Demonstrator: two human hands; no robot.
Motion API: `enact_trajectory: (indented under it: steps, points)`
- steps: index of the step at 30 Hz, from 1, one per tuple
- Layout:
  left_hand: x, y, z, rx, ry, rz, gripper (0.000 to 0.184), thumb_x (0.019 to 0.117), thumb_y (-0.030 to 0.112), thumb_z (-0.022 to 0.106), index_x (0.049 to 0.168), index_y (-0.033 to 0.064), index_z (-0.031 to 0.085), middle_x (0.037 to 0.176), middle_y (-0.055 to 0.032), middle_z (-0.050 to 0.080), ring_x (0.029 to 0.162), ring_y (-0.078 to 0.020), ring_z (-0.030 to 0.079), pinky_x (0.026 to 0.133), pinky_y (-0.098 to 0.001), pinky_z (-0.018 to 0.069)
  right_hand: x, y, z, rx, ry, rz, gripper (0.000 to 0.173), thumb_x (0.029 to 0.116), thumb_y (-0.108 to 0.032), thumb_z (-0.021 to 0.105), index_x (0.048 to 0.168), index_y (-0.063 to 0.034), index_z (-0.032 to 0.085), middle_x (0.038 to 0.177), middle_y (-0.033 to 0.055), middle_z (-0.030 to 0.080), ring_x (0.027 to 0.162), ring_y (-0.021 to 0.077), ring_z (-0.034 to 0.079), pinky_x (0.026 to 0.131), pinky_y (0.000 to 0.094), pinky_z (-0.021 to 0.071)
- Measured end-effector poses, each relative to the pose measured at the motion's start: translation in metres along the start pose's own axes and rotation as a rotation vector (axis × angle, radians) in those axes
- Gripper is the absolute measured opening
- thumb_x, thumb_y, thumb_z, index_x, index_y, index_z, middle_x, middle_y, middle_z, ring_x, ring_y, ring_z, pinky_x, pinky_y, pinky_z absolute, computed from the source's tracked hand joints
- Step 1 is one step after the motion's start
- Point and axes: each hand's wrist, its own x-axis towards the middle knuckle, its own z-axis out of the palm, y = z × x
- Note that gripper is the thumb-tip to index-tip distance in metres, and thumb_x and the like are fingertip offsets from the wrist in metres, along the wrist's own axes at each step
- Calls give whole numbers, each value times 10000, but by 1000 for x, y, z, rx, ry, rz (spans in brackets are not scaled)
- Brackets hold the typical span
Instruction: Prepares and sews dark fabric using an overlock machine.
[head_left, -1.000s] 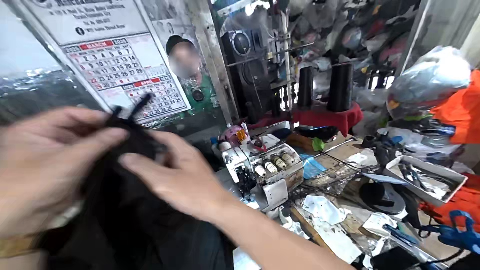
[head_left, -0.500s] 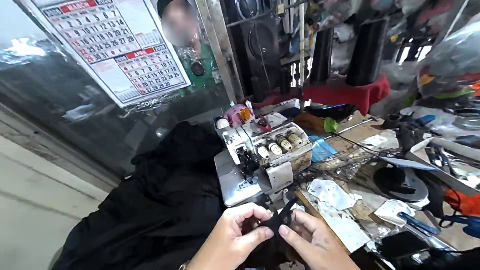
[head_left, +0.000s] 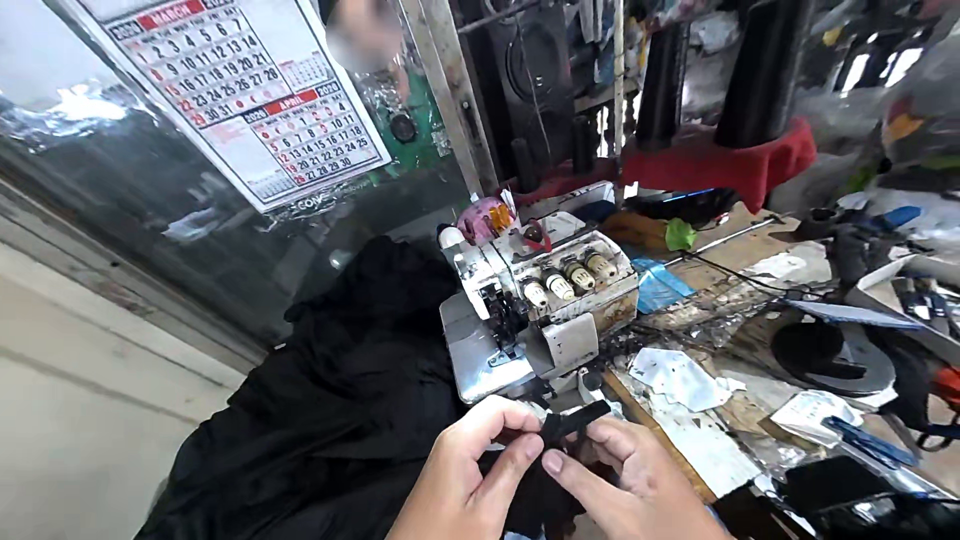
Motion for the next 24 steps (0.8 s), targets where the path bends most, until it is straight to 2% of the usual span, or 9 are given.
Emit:
enact_trajectory:
  steps: [1,2,4,8,9,11,14,17,24]
  points:
    - [1,1,-1,-6,6,15,199,1054,165,576,1089,6,690,1088,-74,716,1004,-111,692,884,-256,592,2,-2,-2,-20,-16,-9,195,977,-224,713,1030,-38,736,938,35,738,812,120,718,731,303,635]
    - [1,0,-3,-2,13,30,209,1054,182,580,1091,13,697,1087,-72,721,998,-114,694,871,-257,593,4,-4,-3,-54,-34,-12,205,990,-248,699,1026,-51,743,935,22,727,782,104,701,694,282,622]
    - [1,-4,-7,3,14,32,207,1044,212,604,1091,43,713,1063,-44,723,956,-109,692,831,-257,598,6,-10,-6,-95,-68,8,208,1006,-277,677,1031,-84,749,926,-3,720,684,69,659,570,239,574]
    - [-2,-5,-12,-27,40,21,225,1038,229,617,1069,29,716,988,-33,714,870,-72,672,770,-214,574,9,-23,-8,-19,-166,120,159,1036,-213,624,1074,-80,702,870,16,721,601,102,650,485,266,552]
    - [-3,-7,-12,-35,40,13,226,1041,230,613,1071,30,713,990,-33,711,871,-71,669,769,-214,572,9,-25,-6,16,-182,151,153,1042,-202,613,1086,-73,684,870,30,725,599,129,671,482,293,582]
    - [-5,-9,-11,-54,59,-3,214,1037,215,618,1071,26,713,987,-35,713,868,-73,671,769,-215,574,10,-25,-3,60,-185,179,146,1036,-183,620,1092,-59,674,916,50,736,687,180,726,573,354,647]
    - [-6,-17,-10,-71,64,40,177,1031,168,625,1077,22,713,1042,-63,719,933,-124,697,833,-269,603,11,-21,0,59,-166,147,153,992,-192,690,1044,-48,694,978,58,728,790,185,736,670,363,665]
    - [-4,-25,-9,-115,51,91,148,1020,143,634,1070,28,714,1052,-77,709,941,-174,698,826,-320,618,14,-15,1,7,-150,57,156,983,-202,707,1007,-49,724,947,39,729,771,134,723,635,308,648]
    - [0,-28,-3,-155,74,112,144,1007,122,655,1077,16,721,1033,-77,714,888,-160,700,782,-304,624,19,-8,-8,-95,-184,-9,191,1003,-250,685,949,-74,734,881,20,705,710,93,673,595,254,592]
